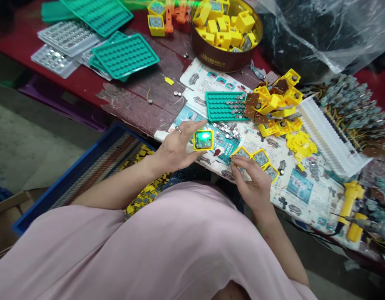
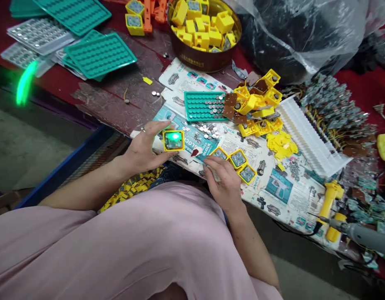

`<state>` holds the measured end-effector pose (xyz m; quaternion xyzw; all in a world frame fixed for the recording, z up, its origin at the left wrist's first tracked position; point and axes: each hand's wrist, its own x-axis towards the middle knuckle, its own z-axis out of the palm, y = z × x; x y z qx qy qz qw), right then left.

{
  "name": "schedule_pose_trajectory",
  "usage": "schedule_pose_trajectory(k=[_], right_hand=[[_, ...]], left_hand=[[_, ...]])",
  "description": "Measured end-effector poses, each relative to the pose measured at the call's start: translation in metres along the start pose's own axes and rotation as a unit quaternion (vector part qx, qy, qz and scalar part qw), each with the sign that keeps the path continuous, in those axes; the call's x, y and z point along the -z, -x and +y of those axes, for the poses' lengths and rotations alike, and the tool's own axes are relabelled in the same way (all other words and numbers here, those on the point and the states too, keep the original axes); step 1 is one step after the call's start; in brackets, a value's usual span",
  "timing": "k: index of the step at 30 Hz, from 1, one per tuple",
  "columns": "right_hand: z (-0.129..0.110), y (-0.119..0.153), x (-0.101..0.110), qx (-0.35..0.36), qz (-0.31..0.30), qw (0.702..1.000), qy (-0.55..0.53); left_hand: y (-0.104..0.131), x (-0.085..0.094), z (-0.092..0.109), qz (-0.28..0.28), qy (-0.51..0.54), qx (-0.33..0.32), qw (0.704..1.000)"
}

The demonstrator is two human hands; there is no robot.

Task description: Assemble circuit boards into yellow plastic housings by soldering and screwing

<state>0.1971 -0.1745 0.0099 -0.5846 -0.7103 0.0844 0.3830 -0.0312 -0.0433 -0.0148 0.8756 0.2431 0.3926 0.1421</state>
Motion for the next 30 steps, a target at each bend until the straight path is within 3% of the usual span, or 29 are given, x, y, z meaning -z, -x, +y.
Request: schedule_pose_trajectory(k=[6,13,17,21,30], right_hand=[[-0.006,-0.005,-0.004,-0.002,-0.001,1.0,0.009],[-0.013,-0.007,-0.007,-0.119,0.001,0.99,-0.076],[-0.013,-0.003,-0.007,-0.14,-0.002,0.985,-0.104],[-0.014,-0.002,-0.005,-0.132,-0.009,0.985,-0.109],[-0.011,0.001,-0.006,-0.128,0.012,0.986,-0.109]], left_hand=[[-0.002,-0.004,0.01,-0.03,0.024,0.029,0.999],[-0.011,-0.012,0.031,-0.044,0.075,0.013,0.996],[-0.012,-0.02,0.034,-0.071,0.092,0.028,0.993],[-0.012,-0.025,0.035,-0.065,0.087,0.025,0.994],[-0.013,-0.029,0.037,-0.006,0.106,-0.051,0.993]])
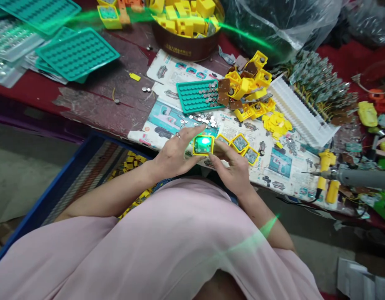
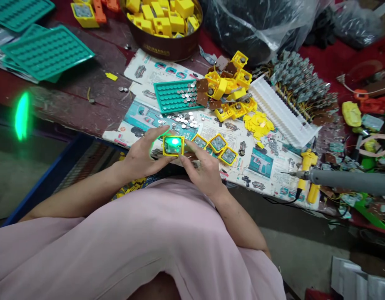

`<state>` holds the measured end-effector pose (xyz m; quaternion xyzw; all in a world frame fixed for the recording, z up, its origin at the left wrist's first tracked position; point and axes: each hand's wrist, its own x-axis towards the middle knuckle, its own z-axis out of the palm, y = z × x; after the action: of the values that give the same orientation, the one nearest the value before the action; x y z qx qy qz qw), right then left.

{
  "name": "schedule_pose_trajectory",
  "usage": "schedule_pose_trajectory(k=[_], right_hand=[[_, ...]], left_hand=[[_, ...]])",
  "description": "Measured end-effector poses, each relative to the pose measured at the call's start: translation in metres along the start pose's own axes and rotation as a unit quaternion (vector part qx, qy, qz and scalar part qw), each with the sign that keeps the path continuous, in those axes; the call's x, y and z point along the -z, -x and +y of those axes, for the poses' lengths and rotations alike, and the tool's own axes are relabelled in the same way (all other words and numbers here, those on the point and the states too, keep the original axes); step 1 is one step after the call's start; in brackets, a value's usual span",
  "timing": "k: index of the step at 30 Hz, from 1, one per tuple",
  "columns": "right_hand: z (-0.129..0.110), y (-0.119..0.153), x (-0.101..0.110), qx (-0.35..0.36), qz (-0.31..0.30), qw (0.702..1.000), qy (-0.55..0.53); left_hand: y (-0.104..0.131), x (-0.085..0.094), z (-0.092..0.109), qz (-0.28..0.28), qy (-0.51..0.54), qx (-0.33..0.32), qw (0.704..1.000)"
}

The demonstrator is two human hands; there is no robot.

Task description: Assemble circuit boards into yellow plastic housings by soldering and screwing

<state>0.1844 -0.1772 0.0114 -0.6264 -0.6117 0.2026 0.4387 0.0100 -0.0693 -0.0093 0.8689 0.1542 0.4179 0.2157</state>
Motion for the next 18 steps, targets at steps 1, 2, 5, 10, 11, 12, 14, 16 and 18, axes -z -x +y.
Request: schedule_pose_trajectory(k=[1,2,5,10,11,12,14,16,18], right_hand=[[0.0007,0.0003,-0.0002,0.0,0.003,1.0,0.002],[0.0014,0.0005,-0.0004,0.0,0.005,1.0,0.003],[0.0027,0.0014,-0.0011,-0.003,0.01,1.0,-0.015],[0.0044,0.0034,-0.0015,-0.008,0.018,0.998,-0.059],[0.0051,0.0034,-0.0017,-0.008,0.019,0.998,-0.06],[0.0059,0.0033,-0.0022,-0.008,0.019,0.998,-0.061],[0.0072,0.0028,-0.0031,-0.011,0.02,0.998,-0.059],[0.0061,0.0037,-0.0019,-0.01,0.015,0.999,-0.048],[0.0008,0.0079,0.0059,0.009,0.018,1.0,-0.001]], left_hand=[[0.0002,-0.0007,-0.0002,0.003,-0.001,-0.003,1.0],[0.0004,-0.0013,-0.0005,0.002,-0.004,-0.004,1.0],[0.0,-0.0021,-0.0009,-0.011,-0.012,-0.009,1.0],[-0.0013,-0.0022,-0.0013,-0.014,0.01,-0.01,1.0],[-0.0012,-0.0027,-0.0011,-0.013,0.014,-0.008,1.0],[-0.0011,-0.0033,-0.0009,-0.013,0.016,-0.007,1.0],[-0.0006,-0.0041,-0.0001,-0.016,0.015,-0.006,1.0],[-0.0008,-0.0025,0.0001,-0.024,0.012,-0.004,1.0],[-0.0025,0.0033,-0.0014,-0.058,0.013,0.008,0.998]])
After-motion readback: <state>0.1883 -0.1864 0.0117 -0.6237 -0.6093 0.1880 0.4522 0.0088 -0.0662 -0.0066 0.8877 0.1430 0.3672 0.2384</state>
